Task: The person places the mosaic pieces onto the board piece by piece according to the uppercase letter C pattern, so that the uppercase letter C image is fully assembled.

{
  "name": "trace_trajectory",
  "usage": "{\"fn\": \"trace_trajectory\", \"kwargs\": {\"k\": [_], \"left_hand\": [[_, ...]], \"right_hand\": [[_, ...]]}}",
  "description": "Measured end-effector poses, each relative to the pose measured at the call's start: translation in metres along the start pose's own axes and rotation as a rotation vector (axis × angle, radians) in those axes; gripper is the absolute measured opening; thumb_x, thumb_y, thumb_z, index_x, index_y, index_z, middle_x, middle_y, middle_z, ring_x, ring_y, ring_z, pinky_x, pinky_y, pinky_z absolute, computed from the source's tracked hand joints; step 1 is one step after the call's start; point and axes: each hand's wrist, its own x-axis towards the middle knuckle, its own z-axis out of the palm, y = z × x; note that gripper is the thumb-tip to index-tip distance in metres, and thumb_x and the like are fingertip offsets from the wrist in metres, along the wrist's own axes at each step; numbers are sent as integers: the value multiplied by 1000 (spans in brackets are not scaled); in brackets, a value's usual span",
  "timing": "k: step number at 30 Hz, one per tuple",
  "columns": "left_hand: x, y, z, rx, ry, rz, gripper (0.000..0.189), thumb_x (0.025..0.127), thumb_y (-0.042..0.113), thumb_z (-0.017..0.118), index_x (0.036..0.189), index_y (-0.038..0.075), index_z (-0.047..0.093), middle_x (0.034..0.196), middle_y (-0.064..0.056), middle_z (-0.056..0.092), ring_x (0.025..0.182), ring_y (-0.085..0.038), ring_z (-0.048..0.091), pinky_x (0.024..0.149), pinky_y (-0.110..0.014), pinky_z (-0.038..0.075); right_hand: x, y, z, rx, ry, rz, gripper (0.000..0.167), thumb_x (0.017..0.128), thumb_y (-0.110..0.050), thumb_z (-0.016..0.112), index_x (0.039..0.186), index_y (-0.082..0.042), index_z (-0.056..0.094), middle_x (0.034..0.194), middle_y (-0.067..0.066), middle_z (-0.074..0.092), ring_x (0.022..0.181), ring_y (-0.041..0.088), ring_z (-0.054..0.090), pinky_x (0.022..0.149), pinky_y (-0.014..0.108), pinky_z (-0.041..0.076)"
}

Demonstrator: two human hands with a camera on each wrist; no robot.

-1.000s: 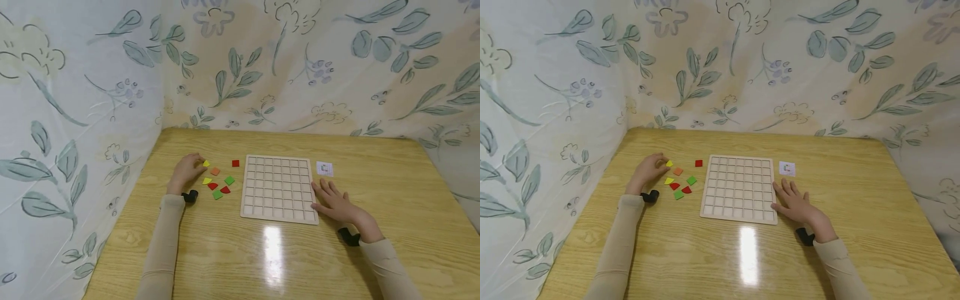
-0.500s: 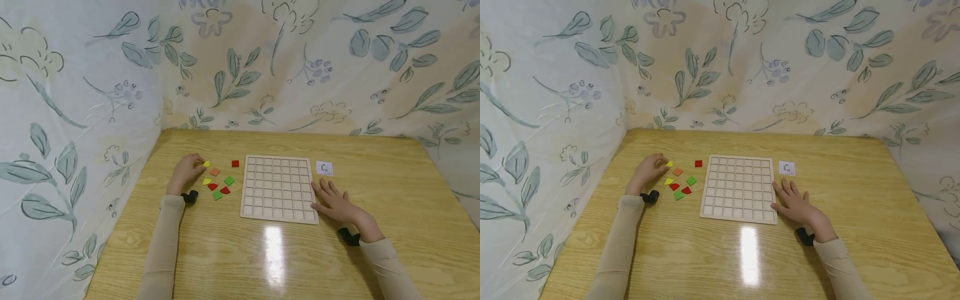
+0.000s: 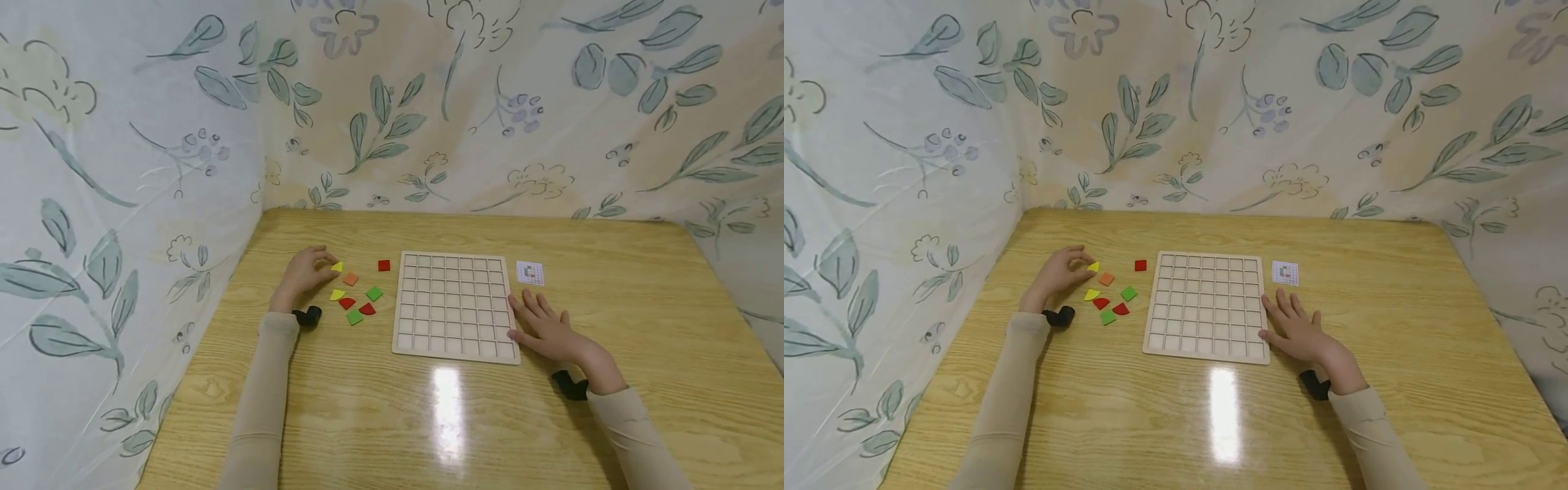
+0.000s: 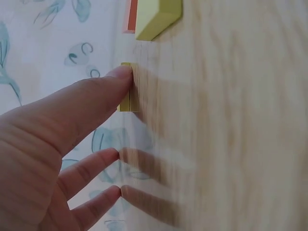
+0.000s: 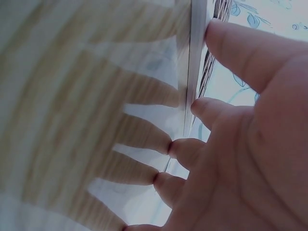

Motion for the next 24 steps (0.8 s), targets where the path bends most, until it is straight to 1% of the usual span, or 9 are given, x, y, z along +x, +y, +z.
{"fn": "trace_trajectory", "kwargs": {"k": [4, 9, 12, 19, 22, 24], "left_hand": [[2, -3, 1, 8, -4, 12, 30, 82, 29, 70, 106, 10, 67, 141, -20, 42, 130, -40, 35, 108, -53, 23], [4, -4, 3, -13, 6, 17, 29, 82, 28, 70, 103, 9, 68, 139, -17, 44, 130, -37, 37, 109, -50, 24], [4, -3, 6, -26, 7, 16, 30, 82, 31, 70, 102, 9, 68, 139, -15, 45, 130, -36, 37, 110, -49, 24], [1, 11, 8, -78, 27, 32, 31, 83, 33, 69, 106, 12, 66, 142, -11, 42, 132, -33, 35, 109, -50, 26], [1, 19, 9, -80, 44, 41, 31, 83, 33, 69, 106, 12, 65, 143, -9, 42, 133, -32, 35, 109, -49, 27], [3, 26, 9, -63, 51, 56, 32, 83, 33, 69, 106, 12, 65, 142, -9, 43, 132, -32, 36, 109, -49, 27]], "right_hand": [[1, 1, 0, 3, 0, 0, 72, 95, -41, 47, 150, -13, 9, 153, 25, -4, 137, 48, -9, 91, 78, -7], [1, 2, 1, 8, 3, -1, 72, 95, -41, 47, 150, -14, 9, 153, 25, -4, 137, 48, -9, 91, 79, -7], [1, 2, 1, 6, 4, 4, 72, 95, -41, 47, 150, -14, 9, 153, 25, -4, 136, 49, -9, 91, 78, -7], [0, 0, 1, 17, 9, 5, 71, 95, -40, 47, 150, -12, 10, 153, 25, -4, 136, 49, -9, 91, 78, -8], [0, 0, 2, 12, 9, 9, 71, 95, -40, 47, 150, -13, 11, 153, 24, -4, 136, 49, -9, 92, 78, -8], [0, -1, 2, 10, 9, 11, 71, 95, -40, 47, 150, -13, 11, 153, 24, -4, 136, 49, -9, 91, 78, -7]]}}
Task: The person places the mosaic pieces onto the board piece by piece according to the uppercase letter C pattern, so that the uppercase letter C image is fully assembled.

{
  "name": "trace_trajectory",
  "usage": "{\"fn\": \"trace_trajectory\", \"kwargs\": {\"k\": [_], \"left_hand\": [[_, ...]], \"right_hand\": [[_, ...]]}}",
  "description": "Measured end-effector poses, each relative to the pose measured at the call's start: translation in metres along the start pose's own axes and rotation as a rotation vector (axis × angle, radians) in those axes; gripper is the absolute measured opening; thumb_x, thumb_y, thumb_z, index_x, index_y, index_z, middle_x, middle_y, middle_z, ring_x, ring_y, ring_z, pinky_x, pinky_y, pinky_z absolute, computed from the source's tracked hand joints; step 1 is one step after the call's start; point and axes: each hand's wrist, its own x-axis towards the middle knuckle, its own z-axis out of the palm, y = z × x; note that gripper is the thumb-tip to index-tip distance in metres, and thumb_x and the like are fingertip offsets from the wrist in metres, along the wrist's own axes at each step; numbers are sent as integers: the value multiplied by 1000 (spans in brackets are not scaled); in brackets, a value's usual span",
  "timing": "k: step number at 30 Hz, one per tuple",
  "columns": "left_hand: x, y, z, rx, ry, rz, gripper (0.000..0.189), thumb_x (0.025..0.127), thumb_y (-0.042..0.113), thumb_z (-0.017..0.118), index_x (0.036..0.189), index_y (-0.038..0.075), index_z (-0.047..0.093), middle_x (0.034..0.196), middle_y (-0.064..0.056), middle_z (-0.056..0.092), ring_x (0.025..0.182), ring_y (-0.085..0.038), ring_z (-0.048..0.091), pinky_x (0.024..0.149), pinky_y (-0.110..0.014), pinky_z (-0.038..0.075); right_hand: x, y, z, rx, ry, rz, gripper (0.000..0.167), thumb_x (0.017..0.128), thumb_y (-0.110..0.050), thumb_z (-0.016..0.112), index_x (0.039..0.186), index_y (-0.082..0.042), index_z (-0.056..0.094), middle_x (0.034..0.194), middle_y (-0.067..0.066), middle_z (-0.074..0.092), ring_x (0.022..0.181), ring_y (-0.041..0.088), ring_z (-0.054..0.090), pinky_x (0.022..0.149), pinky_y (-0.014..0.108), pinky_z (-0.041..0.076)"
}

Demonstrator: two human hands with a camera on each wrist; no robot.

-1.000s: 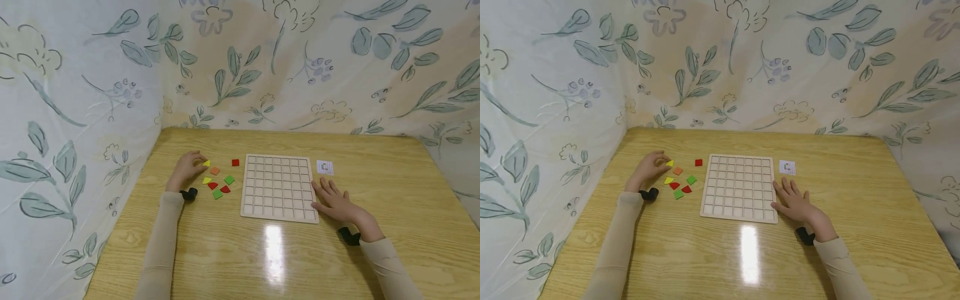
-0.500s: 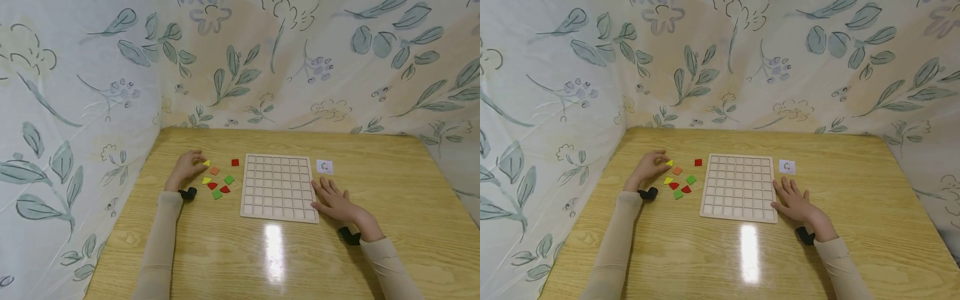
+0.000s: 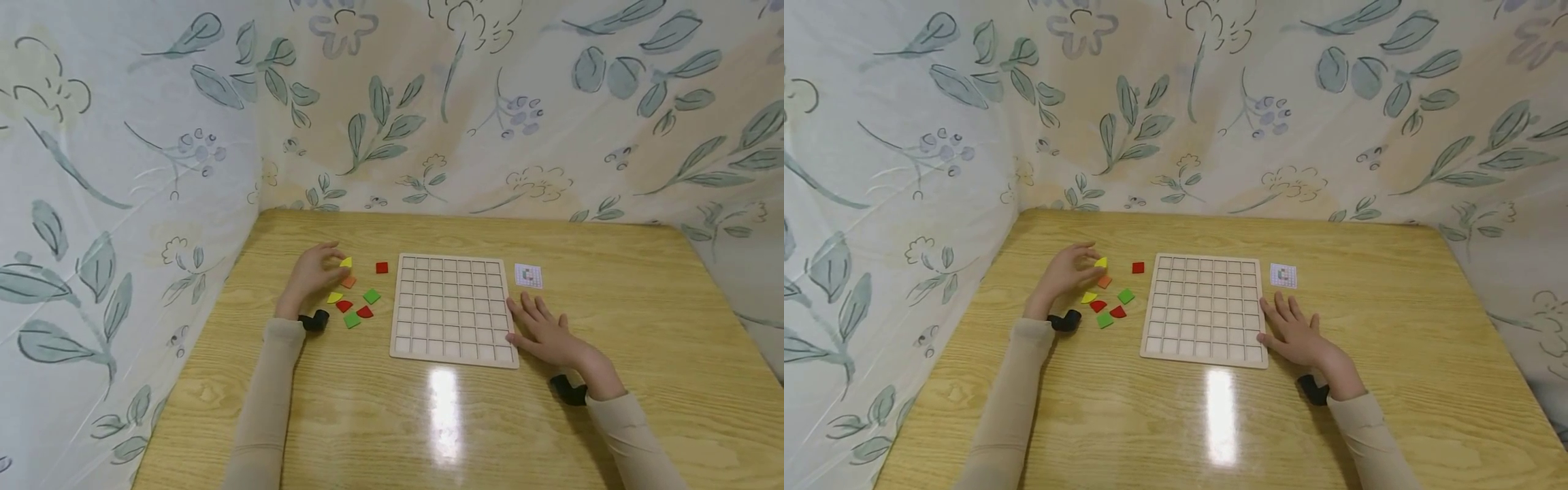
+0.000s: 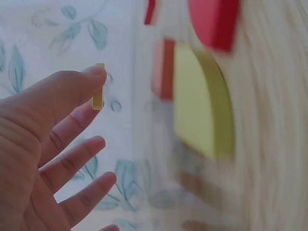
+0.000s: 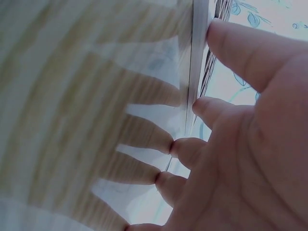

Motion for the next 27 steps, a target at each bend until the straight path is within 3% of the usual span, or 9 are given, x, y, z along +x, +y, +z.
{"fn": "trace_trajectory", "kwargs": {"k": [10, 27], "left_hand": [[5, 29, 7, 30, 21, 41, 28, 84, 30, 69, 105, 13, 66, 140, -6, 46, 130, -31, 39, 107, -49, 30], [20, 57, 43, 96, -39, 86, 27, 81, 35, 70, 102, 18, 67, 137, -2, 50, 128, -26, 42, 107, -44, 31]], "right_hand": [[-1, -1, 1, 13, 1, -5, 71, 95, -39, 47, 150, -12, 11, 153, 24, -5, 137, 48, -10, 91, 78, -8], [-1, 0, 2, 16, 9, -11, 71, 95, -39, 47, 150, -14, 10, 153, 24, -4, 137, 48, -9, 92, 78, -9]]}}
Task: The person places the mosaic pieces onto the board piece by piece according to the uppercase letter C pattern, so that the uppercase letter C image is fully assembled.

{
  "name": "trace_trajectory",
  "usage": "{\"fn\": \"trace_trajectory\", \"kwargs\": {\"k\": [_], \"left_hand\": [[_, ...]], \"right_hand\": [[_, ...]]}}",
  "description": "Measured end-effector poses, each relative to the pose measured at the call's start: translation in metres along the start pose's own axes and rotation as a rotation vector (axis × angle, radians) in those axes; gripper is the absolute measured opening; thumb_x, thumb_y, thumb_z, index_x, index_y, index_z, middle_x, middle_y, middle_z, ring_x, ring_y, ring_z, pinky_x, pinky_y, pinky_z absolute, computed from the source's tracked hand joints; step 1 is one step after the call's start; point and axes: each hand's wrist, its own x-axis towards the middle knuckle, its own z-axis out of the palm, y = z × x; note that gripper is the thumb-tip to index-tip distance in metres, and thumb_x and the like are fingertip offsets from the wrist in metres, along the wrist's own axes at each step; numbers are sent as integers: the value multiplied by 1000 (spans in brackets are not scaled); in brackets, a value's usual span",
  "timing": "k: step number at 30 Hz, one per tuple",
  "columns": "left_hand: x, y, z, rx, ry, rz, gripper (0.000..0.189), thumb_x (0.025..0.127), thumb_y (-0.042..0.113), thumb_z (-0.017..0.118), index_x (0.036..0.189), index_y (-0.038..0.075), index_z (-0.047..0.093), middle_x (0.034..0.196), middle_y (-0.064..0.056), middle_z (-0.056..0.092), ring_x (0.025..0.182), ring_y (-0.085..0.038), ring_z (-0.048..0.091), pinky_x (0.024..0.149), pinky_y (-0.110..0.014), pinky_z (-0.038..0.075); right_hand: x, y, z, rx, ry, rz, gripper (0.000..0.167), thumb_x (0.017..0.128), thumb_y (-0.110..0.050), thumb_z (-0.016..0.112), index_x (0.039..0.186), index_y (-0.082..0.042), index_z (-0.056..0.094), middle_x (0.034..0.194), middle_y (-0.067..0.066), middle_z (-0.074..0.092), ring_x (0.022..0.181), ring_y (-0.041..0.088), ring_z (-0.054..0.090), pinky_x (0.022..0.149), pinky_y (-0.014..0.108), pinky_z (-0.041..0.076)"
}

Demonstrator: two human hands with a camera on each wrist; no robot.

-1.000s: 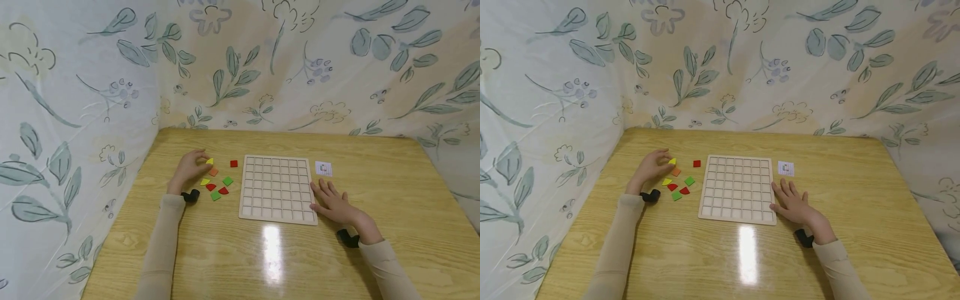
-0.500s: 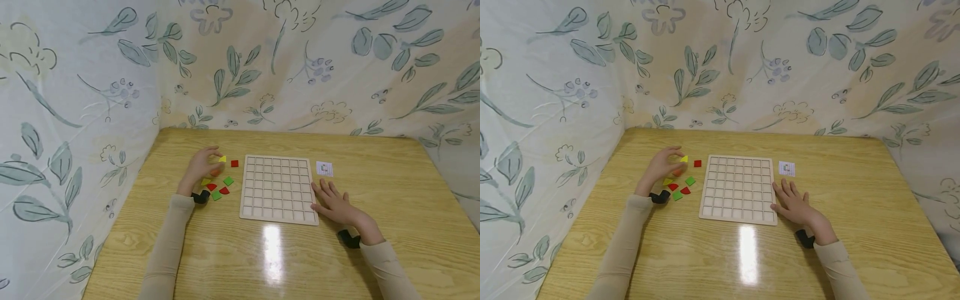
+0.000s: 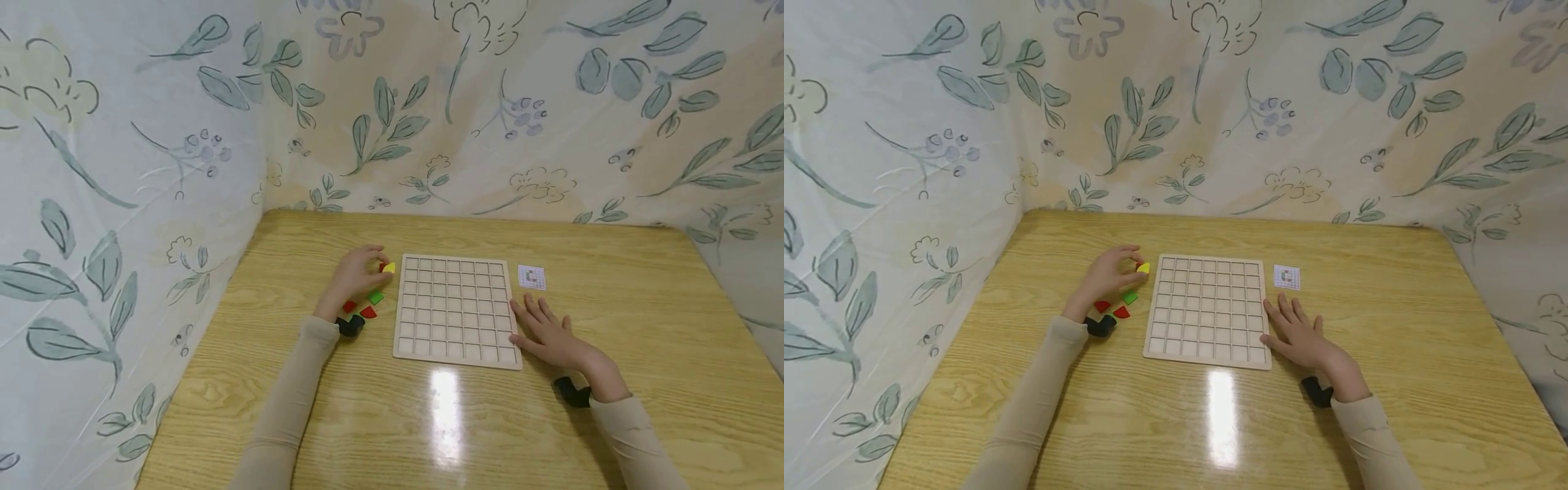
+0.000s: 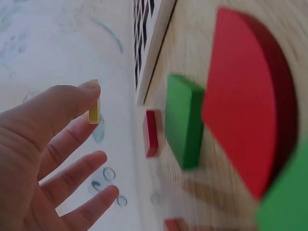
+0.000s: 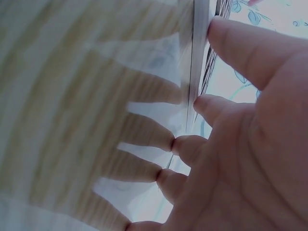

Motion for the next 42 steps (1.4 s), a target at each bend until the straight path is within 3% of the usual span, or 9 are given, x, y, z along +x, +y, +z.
{"fn": "trace_trajectory", "kwargs": {"k": [8, 27, 34, 42], "left_hand": [[6, 17, 7, 8, -1, 55, 26, 80, 32, 72, 100, 16, 69, 134, -6, 53, 125, -26, 46, 106, -43, 34], [31, 43, 33, 60, -101, 107, 27, 80, 42, 70, 100, 23, 69, 135, -2, 51, 123, -19, 49, 104, -35, 38], [40, 52, 40, 47, -152, 80, 25, 81, 41, 69, 99, 24, 69, 137, -1, 50, 125, -19, 47, 107, -40, 31], [46, 60, 46, 90, -162, 63, 17, 82, 41, 68, 92, 27, 69, 134, 1, 52, 125, -21, 47, 107, -46, 29]], "right_hand": [[0, 2, 0, -2, 2, 3, 72, 95, -39, 48, 150, -14, 9, 153, 24, -4, 137, 48, -9, 91, 78, -8], [1, 3, 2, 1, 11, -11, 71, 95, -39, 48, 150, -14, 10, 153, 24, -4, 137, 48, -10, 92, 77, -9], [1, 2, 0, 3, 9, -12, 71, 95, -38, 48, 150, -13, 10, 153, 24, -4, 136, 49, -10, 92, 77, -9], [0, 2, 0, 18, 2, -15, 72, 95, -38, 48, 150, -15, 9, 153, 24, -5, 137, 47, -11, 92, 77, -10]]}}
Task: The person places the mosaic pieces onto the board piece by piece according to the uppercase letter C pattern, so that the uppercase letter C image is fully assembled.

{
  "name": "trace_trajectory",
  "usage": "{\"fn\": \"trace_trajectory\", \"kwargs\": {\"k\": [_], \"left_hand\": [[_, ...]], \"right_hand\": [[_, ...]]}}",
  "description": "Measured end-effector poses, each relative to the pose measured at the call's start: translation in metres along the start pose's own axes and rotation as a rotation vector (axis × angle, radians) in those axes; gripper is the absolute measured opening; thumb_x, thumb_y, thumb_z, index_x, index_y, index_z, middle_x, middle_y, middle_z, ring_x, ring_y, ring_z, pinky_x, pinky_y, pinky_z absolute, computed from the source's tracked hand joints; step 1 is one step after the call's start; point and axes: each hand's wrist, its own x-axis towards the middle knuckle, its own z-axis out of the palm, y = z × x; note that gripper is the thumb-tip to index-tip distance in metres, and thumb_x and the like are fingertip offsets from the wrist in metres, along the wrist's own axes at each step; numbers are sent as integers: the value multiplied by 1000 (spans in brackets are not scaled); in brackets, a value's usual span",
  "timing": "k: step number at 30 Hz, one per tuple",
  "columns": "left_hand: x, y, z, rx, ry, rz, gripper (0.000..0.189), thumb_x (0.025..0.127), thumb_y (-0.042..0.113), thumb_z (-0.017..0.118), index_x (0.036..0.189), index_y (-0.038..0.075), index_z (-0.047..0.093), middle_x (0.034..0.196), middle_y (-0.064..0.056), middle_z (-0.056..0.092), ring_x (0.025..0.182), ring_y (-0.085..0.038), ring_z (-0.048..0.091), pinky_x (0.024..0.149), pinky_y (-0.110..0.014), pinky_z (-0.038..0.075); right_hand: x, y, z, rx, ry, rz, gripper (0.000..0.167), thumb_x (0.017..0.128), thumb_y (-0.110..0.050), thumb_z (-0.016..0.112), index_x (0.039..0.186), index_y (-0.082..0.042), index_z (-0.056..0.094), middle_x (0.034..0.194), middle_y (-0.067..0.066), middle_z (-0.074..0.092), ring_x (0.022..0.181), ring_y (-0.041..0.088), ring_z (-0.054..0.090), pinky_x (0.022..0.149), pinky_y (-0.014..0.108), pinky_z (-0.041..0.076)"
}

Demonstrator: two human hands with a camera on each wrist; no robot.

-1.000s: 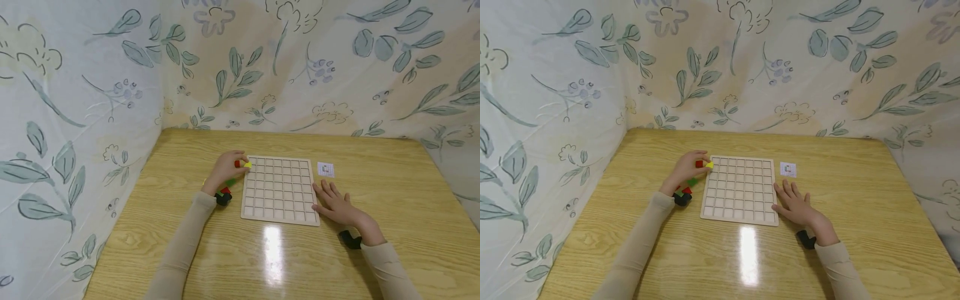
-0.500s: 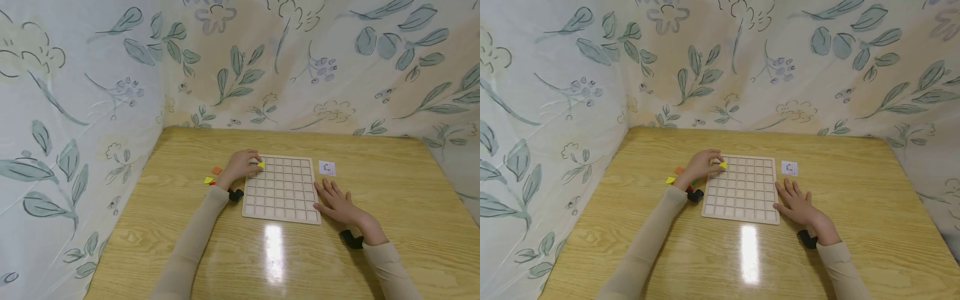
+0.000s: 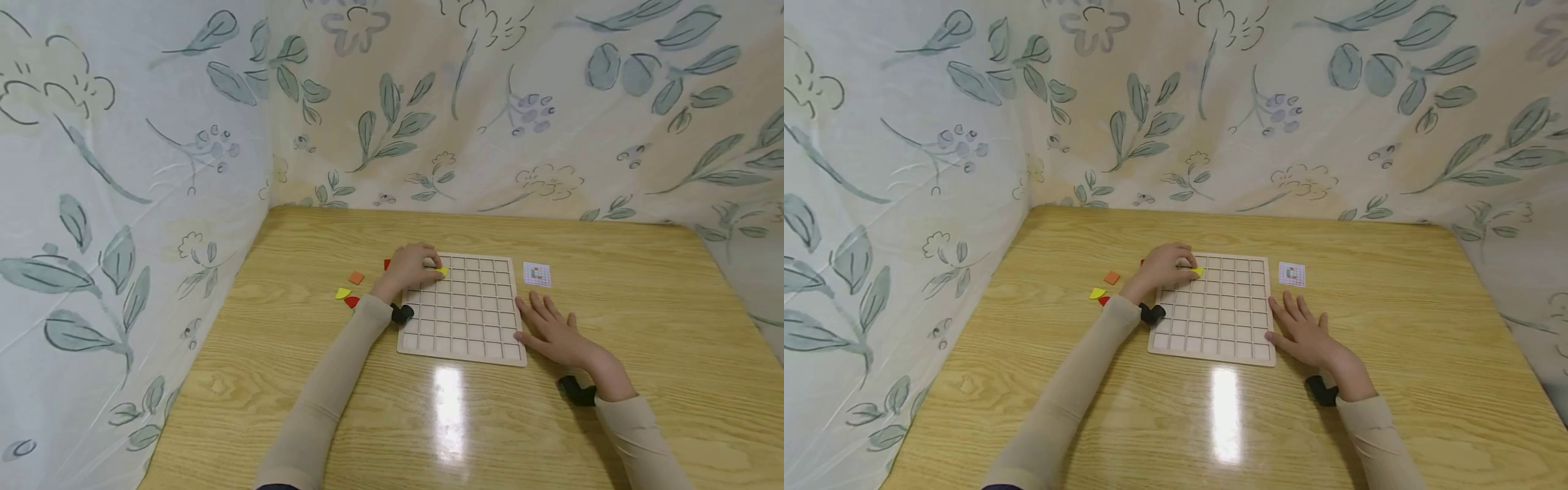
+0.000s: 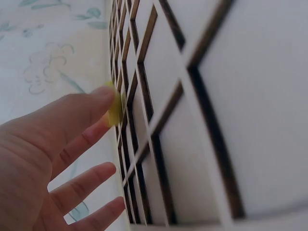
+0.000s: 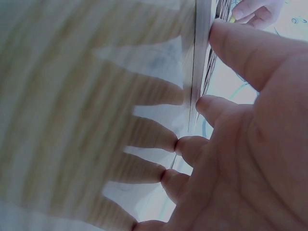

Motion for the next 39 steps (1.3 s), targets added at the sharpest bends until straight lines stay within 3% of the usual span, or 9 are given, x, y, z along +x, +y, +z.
{"fn": "trace_trajectory", "kwargs": {"k": [7, 21, 31, 39], "left_hand": [[2, 6, 5, -1, -6, -33, 11, 83, 39, 67, 84, 29, 68, 134, 3, 52, 126, -22, 46, 109, -54, 23], [2, 8, 5, -7, -5, -20, 11, 84, 39, 66, 87, 29, 67, 131, 4, 54, 124, -23, 46, 107, -53, 25], [-2, 3, 4, -63, -28, -12, 15, 85, 37, 66, 94, 26, 70, 140, -1, 47, 131, -22, 39, 111, -53, 17], [-10, -1, 0, -102, 7, -22, 17, 86, 33, 65, 99, 24, 70, 140, -2, 47, 130, -24, 41, 111, -51, 18]], "right_hand": [[0, 0, 0, 3, -5, -8, 72, 95, -38, 49, 150, -16, 8, 153, 23, -5, 137, 47, -10, 92, 77, -10], [-2, -2, -1, 6, 1, -4, 72, 95, -38, 49, 150, -15, 9, 153, 23, -5, 137, 46, -10, 93, 77, -9], [-1, 2, 1, 1, 9, 3, 71, 95, -39, 49, 150, -16, 10, 153, 23, -3, 137, 47, -10, 93, 77, -9], [-1, 2, 1, -3, 13, 5, 71, 95, -39, 49, 150, -16, 10, 153, 23, -3, 137, 47, -9, 92, 77, -9]]}}
